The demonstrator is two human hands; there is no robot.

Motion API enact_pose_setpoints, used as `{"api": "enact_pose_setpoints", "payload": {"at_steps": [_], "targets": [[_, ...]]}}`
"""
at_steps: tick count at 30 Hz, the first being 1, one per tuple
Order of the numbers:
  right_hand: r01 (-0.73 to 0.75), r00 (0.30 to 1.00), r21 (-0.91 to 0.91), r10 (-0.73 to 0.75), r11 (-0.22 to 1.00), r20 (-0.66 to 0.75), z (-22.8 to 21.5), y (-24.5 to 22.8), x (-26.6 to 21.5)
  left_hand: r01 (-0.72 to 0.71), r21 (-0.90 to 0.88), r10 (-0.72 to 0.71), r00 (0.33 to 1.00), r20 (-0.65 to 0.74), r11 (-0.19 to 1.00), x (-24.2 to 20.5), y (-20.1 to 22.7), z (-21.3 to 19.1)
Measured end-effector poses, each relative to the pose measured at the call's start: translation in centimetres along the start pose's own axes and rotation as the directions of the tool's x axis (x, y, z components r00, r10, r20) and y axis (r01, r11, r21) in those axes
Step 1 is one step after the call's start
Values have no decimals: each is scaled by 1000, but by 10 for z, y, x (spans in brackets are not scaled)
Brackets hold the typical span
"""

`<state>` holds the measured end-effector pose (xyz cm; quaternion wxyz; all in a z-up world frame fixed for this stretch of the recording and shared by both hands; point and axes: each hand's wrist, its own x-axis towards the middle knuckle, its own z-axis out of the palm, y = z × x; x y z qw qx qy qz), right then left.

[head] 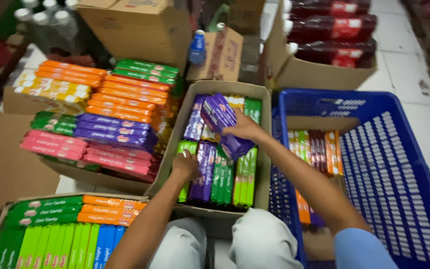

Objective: The person sits on the floor and transfers various snack packages from open cardboard boxes into a blue plastic basket. They pick up stacks of snacks, including orange, purple, green, and brown packages, and place them into the basket, arranging them neatly.

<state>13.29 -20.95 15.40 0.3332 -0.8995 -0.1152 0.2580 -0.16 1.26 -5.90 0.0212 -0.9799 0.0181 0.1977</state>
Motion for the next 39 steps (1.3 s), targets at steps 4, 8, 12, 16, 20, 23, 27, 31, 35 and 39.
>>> {"api": "enact_pose_setpoints", "payload": {"at_steps": [4,8,12,16,20,23,27,31,35,39], "targets": [[66,998,201,-62,977,-23,-70,35,-88,-102,141,122,983,-141,985,-10,23,-26],[23,1000,220,-24,975,2,-150,65,-187,-371,75,379,903,-204,925,-46,83,-110],[-149,984,388,177,910,-37,-182,120,-258,-582,-22,565,797,-214,813,-69,158,-178],[-296,920,445,378,845,-105,-176,247,-260,-751,-12,723,639,-264,660,-88,220,-227],[-464,820,372,549,804,-162,-132,421,-226,-864,27,817,464,-343,503,-80,261,-226],[-608,730,286,663,741,-164,-92,524,-206,-886,73,856,416,-307,457,-63,282,-212],[-648,690,331,713,686,-128,-58,534,-226,-890,96,870,405,-280,445,-51,306,-196],[-650,728,261,683,713,-53,-28,596,-217,-884,118,876,415,-244,452,-37,312,-173],[-645,748,211,663,734,-20,-26,611,-212,-885,112,866,406,-291,452,-34,316,-179],[-680,733,-13,680,733,28,-15,578,-214,-879,110,856,414,-311,465,-39,316,-177]]}}
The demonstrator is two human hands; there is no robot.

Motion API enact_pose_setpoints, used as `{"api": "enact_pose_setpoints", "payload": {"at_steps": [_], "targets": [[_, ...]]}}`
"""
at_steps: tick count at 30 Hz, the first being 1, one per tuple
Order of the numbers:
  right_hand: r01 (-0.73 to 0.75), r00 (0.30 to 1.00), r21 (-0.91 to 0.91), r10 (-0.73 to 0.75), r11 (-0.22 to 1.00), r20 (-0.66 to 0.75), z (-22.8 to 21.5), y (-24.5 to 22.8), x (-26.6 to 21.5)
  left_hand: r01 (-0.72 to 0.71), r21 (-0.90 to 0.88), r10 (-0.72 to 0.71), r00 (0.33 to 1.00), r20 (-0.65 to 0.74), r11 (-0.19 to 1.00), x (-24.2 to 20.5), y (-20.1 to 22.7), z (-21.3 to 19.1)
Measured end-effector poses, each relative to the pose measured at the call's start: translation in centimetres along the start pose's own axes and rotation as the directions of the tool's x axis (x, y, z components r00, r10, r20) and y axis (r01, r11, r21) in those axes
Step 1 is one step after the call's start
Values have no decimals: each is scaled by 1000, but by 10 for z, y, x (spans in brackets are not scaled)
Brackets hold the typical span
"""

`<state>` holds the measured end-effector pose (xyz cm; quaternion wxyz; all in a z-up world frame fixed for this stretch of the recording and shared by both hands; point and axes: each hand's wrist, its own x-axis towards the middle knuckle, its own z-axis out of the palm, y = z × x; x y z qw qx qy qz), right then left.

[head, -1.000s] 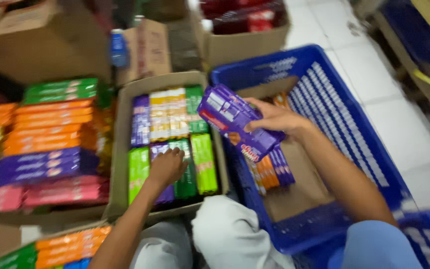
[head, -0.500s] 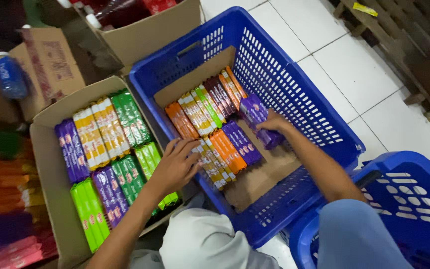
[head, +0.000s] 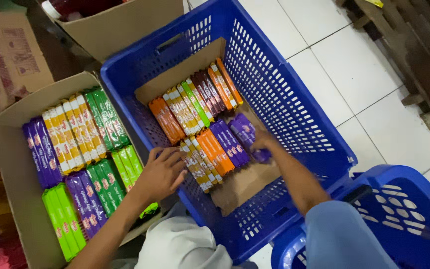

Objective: The person sits on the floor and transfers various snack packages from open cardboard boxes into a blue plastic basket. They pick up stacks of snacks, including orange, purple, green, and brown packages, and place them into the basket, arranging them neatly.

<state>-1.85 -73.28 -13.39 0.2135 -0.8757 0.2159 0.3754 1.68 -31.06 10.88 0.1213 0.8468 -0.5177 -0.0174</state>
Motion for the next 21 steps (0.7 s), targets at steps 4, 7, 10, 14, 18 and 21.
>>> {"api": "enact_pose_setpoints", "payload": {"at_steps": [4,7,10,14,18,21], "targets": [[15,1000,100,-15,995,7,15,-18,-21,-9,30,10,1000,-20,1000,-1,0,3],[46,999,357,-47,933,-6,0,-30,-30,-10,8,10,1000,7,1000,-1,-1,0],[62,998,511,-57,857,-26,-3,-26,-25,1,1,-1,1000,22,1000,0,3,-4],[-21,998,431,-9,902,68,20,4,8,-12,25,11,999,41,1000,1,3,-9],[-15,985,363,-49,932,168,14,-13,-18,1,31,-3,998,55,1000,1,3,-7],[20,979,308,-81,951,187,-52,-69,-110,-2,30,1,998,61,1000,4,4,-8]]}}
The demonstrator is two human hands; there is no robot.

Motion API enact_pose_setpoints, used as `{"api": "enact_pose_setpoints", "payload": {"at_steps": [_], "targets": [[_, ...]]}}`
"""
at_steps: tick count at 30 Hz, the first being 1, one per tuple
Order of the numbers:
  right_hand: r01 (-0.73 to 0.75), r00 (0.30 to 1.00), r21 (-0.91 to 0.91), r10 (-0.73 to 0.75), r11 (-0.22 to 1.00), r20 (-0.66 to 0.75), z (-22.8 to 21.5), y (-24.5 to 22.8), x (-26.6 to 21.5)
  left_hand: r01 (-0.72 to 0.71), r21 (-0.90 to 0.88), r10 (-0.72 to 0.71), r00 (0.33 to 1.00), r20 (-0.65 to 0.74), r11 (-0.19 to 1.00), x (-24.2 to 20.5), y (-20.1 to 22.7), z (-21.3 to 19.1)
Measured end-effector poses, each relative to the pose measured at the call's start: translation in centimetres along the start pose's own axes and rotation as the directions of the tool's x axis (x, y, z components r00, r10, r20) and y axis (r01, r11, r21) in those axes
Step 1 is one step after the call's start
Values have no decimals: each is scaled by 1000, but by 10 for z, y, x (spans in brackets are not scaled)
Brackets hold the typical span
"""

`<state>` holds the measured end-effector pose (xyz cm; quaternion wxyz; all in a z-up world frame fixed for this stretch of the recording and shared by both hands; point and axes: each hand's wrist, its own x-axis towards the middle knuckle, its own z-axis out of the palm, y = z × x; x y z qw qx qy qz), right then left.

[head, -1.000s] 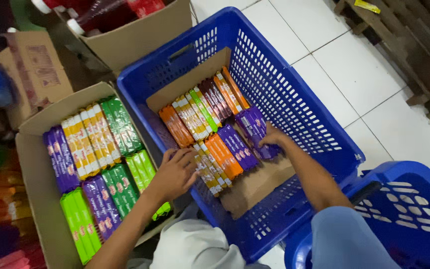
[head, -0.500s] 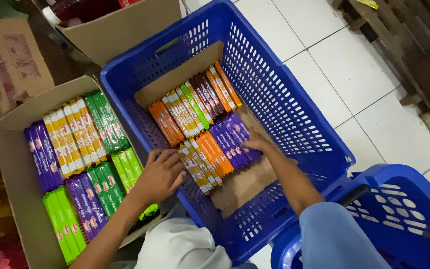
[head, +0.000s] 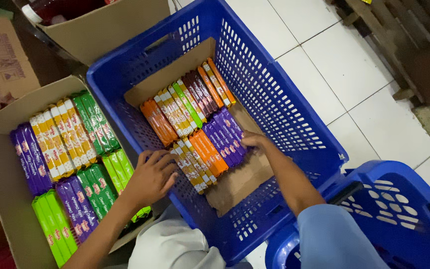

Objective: The person sits on the floor and transfers various snack packages from open cardboard boxes into a blue plastic basket. They pick up stacks of snacks, including orange, purple, green, and brown packages, and place them into the basket, arranging them neatly.

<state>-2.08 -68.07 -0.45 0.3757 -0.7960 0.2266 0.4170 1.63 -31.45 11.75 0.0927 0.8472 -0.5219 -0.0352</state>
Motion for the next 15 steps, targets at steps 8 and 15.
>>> {"api": "enact_pose_setpoints", "payload": {"at_steps": [8,15], "targets": [[-7,999,7,7,1000,-52,17,57,93,9,-17,-9,1000,22,1000,-4,-3,3],[-154,983,-381,104,912,-149,36,112,187,-46,-112,46,999,-2,993,-15,-7,-17]]}}
